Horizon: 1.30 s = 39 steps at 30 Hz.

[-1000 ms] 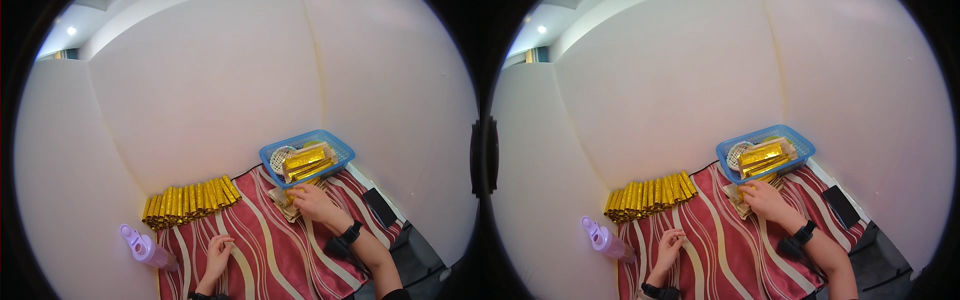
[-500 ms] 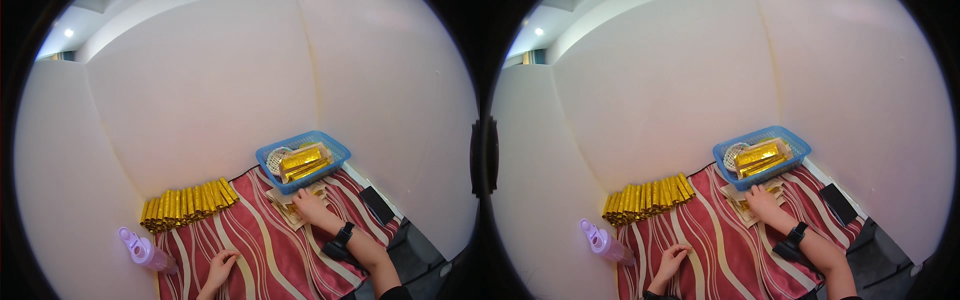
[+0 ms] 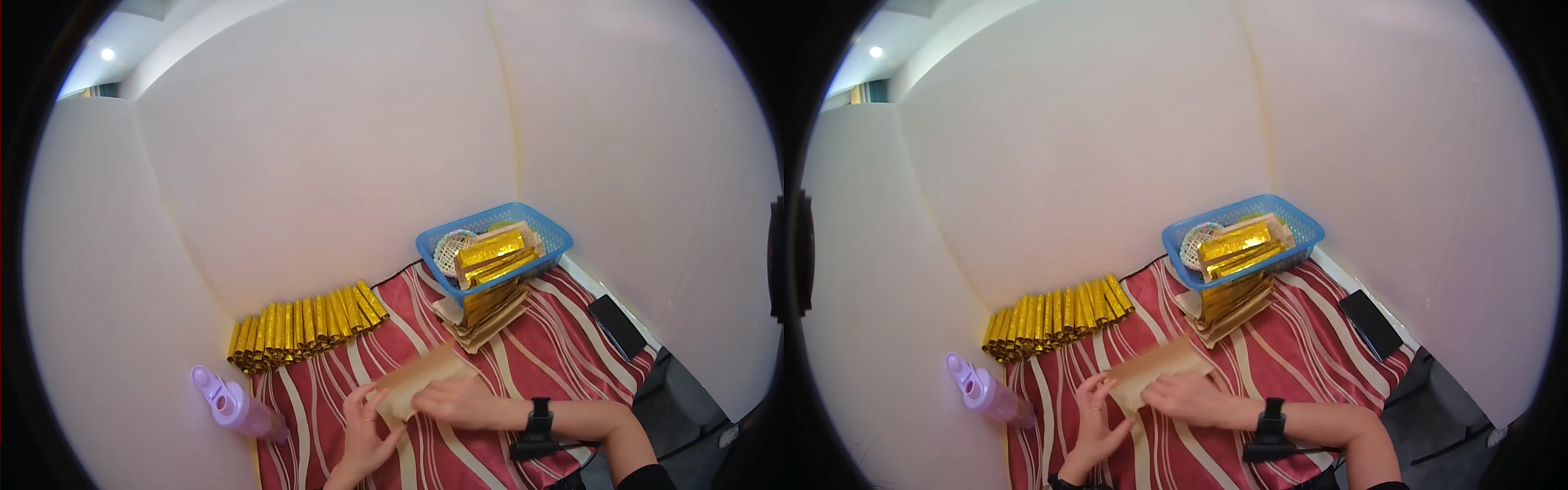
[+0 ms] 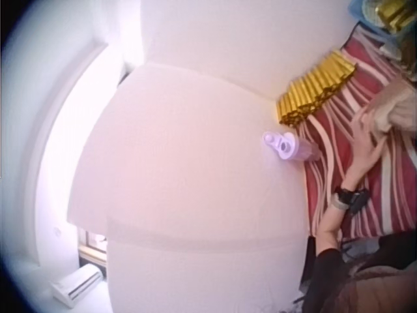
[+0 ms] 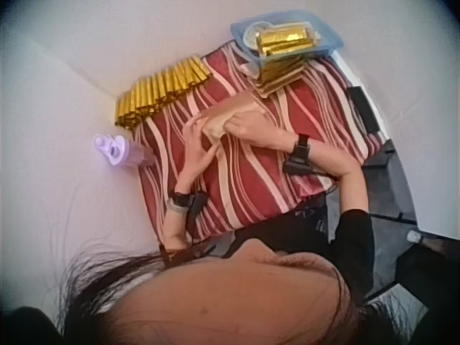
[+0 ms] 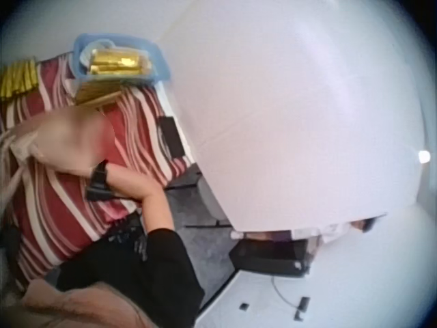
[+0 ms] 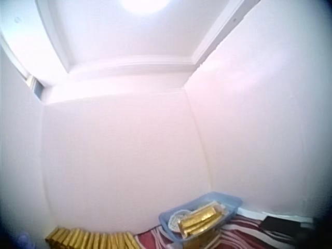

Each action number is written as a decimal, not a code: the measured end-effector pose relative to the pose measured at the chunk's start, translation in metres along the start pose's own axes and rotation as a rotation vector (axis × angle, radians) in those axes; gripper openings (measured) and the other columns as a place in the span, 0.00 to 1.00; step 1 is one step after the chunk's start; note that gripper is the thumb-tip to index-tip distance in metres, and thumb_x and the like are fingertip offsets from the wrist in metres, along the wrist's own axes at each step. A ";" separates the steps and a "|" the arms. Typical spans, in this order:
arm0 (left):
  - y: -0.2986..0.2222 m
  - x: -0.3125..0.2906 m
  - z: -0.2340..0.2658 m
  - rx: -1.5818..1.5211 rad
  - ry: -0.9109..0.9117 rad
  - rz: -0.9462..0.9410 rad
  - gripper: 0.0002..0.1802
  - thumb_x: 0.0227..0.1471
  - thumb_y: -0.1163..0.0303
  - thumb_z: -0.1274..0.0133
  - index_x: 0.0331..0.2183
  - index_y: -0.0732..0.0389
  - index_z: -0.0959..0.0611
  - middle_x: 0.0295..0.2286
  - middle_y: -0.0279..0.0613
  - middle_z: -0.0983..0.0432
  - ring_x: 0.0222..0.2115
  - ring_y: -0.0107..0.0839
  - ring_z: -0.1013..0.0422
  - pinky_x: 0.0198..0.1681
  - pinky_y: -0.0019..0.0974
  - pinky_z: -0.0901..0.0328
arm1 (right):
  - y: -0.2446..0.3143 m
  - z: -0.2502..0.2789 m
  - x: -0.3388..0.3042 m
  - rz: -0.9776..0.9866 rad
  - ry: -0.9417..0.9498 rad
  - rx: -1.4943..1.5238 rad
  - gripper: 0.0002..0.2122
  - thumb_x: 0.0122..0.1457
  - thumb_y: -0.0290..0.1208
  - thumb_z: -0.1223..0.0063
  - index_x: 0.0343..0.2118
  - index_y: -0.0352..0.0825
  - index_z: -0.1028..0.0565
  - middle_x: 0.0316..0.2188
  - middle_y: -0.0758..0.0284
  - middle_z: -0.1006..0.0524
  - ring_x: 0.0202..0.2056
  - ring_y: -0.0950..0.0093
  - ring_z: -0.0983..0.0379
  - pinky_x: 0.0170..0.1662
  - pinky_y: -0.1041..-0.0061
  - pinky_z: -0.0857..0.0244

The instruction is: Folding pieces of gold paper into flat, uniform strips for packaging or ceremonial use.

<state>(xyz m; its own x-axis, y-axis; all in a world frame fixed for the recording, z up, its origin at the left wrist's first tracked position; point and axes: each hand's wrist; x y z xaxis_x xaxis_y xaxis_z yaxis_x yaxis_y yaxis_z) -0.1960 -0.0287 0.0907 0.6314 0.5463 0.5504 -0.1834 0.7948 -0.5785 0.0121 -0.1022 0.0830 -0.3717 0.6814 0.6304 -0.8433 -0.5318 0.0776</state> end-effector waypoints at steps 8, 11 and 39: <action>0.018 -0.020 -0.016 0.500 0.579 -0.025 0.41 0.48 0.46 0.44 0.56 0.62 0.33 0.58 0.56 0.44 0.61 0.57 0.54 0.61 0.65 0.61 | -0.017 -0.019 -0.028 0.061 0.321 0.466 0.18 0.53 0.34 0.42 0.46 0.33 0.27 0.46 0.59 0.28 0.52 0.63 0.33 0.51 0.70 0.34; 0.021 -0.022 -0.009 0.517 0.551 -0.009 0.38 0.49 0.47 0.45 0.55 0.63 0.30 0.58 0.56 0.44 0.60 0.57 0.53 0.60 0.63 0.58 | -0.042 -0.010 -0.033 -0.094 0.298 0.333 0.21 0.52 0.37 0.40 0.47 0.33 0.28 0.47 0.60 0.28 0.51 0.62 0.33 0.53 0.68 0.37; 0.018 -0.033 -0.005 0.004 0.142 0.393 0.10 0.46 0.73 0.40 0.33 0.63 0.21 0.23 0.39 0.28 0.28 0.33 0.32 0.33 0.36 0.35 | -0.038 -0.007 -0.030 -0.411 0.282 0.324 0.08 0.55 0.36 0.44 0.35 0.40 0.24 0.30 0.68 0.25 0.37 0.67 0.29 0.39 0.68 0.33</action>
<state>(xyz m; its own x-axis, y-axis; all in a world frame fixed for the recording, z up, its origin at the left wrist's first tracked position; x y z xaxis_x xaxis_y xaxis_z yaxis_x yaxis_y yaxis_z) -0.2171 -0.0336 0.0589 0.6103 0.7665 0.2000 -0.4339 0.5347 -0.7252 0.0531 -0.0990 0.0561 -0.1656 0.9478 0.2725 -0.7953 -0.2918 0.5315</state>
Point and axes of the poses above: each hand's wrist, its own x-axis towards the middle knuckle, its own z-axis out of the back of the hand, y = z × x
